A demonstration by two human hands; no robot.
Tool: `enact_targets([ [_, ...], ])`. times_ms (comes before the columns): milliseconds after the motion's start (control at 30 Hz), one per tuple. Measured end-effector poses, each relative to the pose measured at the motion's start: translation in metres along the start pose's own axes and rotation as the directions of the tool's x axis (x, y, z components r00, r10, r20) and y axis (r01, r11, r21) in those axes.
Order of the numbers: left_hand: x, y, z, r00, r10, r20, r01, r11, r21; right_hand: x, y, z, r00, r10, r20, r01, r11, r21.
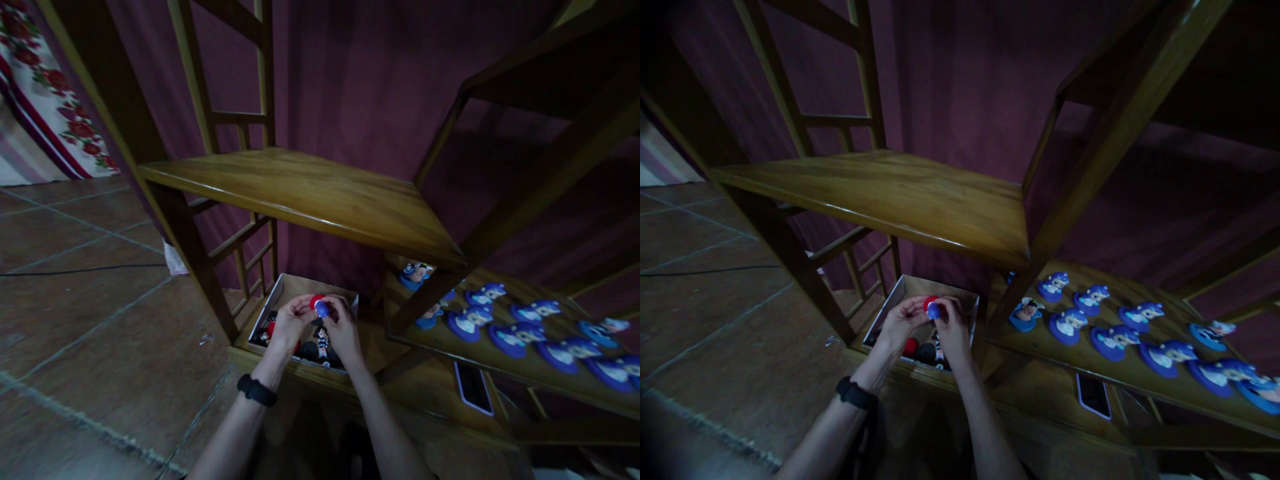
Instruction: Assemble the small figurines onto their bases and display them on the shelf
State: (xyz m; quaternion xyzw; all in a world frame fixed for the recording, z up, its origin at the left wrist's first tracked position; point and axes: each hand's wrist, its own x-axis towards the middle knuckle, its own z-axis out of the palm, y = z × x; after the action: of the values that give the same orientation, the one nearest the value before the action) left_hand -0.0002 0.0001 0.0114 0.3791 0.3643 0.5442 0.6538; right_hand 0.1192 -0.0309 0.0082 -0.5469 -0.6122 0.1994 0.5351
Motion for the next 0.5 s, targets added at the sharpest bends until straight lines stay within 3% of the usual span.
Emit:
enact_targets([
  [200, 0.0004, -0.0002, 0.0005, 1.000, 0.025, -0.017, -0.024, 0.998, 0.060, 0.0006, 0.0012, -0.0028, 0.999, 0.037, 0.032, -0.038, 0.999, 0.035],
  [367, -0.0009, 0.0032, 0.0019, 0.999, -0.028, -0.045, 0.029, 0.999, 0.017, 0.0000, 0.0047, -0.0006, 0.992, 0.092, 0.082, -0.096, 0.994, 0.044],
  [500, -0.0023, 0.0066, -0.0038, 0.994, -0.108, -0.035, 0.108, 0.994, 0.003, -0.0059, -0.0005, 0.0012, 0.974, 0.205, 0.097, -0.211, 0.975, 0.062],
])
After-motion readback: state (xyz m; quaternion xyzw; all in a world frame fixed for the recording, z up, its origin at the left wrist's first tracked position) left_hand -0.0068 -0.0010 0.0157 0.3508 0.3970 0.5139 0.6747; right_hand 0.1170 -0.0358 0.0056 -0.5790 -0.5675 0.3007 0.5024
